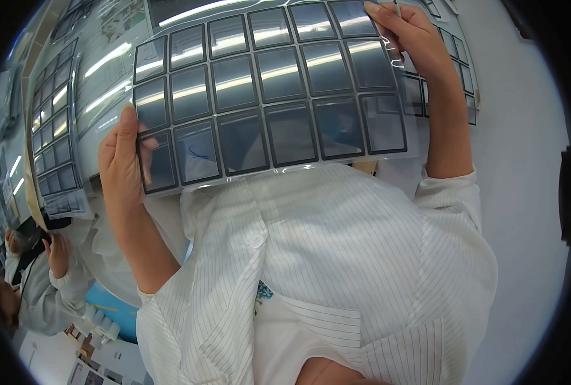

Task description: The recorder is inspecting and cleaning individual cells of a large grid sheet using a small stylus tool at a factory workbench.

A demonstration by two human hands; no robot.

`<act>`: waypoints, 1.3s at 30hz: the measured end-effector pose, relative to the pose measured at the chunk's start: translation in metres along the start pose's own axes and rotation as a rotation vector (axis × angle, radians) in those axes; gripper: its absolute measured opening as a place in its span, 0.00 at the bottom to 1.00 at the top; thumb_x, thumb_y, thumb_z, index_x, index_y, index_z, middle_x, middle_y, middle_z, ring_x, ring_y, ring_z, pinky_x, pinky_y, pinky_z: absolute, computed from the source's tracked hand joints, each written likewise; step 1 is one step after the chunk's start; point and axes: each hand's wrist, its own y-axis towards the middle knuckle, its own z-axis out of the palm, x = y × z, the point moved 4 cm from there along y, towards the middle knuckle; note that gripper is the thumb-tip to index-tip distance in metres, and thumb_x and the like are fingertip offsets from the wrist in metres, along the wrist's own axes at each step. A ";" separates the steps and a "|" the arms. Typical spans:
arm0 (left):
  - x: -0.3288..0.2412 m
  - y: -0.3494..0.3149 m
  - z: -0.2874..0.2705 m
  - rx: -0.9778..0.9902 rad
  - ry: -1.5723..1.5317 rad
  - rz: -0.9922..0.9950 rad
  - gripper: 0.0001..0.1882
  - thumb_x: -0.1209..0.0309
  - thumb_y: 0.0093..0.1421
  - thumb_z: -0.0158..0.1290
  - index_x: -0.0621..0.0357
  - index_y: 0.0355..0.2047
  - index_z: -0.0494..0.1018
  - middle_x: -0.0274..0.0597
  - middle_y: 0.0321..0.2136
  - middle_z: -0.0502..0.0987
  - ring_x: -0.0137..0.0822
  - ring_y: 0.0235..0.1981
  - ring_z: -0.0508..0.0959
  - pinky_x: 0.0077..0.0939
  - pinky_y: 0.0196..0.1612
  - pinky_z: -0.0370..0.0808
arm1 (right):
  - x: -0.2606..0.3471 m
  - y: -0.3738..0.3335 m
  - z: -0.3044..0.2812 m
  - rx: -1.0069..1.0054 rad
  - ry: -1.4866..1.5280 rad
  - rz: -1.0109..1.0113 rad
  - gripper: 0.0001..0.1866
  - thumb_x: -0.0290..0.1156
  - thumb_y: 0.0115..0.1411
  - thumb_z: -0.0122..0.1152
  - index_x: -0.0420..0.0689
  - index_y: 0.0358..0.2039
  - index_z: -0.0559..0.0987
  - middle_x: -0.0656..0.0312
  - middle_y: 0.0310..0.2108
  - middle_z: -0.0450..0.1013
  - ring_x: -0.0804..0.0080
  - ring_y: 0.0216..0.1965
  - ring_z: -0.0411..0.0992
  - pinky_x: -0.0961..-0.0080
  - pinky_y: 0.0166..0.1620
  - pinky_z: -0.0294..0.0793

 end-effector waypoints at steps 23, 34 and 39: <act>-0.002 0.000 -0.005 -0.003 0.003 0.030 0.22 0.51 0.64 0.53 0.58 0.25 0.73 0.35 0.15 0.74 0.17 0.06 0.59 0.14 0.08 0.50 | 0.012 -0.009 0.008 0.027 -0.101 0.049 0.23 0.40 0.67 0.51 0.46 0.15 0.71 0.71 0.11 0.66 0.86 0.10 0.60 0.87 0.15 0.58; -0.005 -0.007 -0.010 -0.022 0.044 0.054 0.22 0.52 0.66 0.51 0.60 0.25 0.73 0.36 0.15 0.74 0.18 0.06 0.60 0.14 0.08 0.51 | -0.002 -0.003 0.009 -0.012 -0.248 -0.180 0.24 0.51 0.64 0.54 0.50 0.16 0.68 0.74 0.09 0.58 0.87 0.10 0.55 0.86 0.15 0.53; -0.008 -0.007 -0.002 0.001 0.027 0.056 0.22 0.53 0.66 0.50 0.60 0.26 0.73 0.36 0.15 0.74 0.18 0.06 0.60 0.14 0.08 0.52 | -0.001 -0.006 0.002 -0.018 -0.226 -0.119 0.24 0.50 0.64 0.54 0.50 0.16 0.68 0.74 0.09 0.59 0.88 0.11 0.56 0.86 0.15 0.53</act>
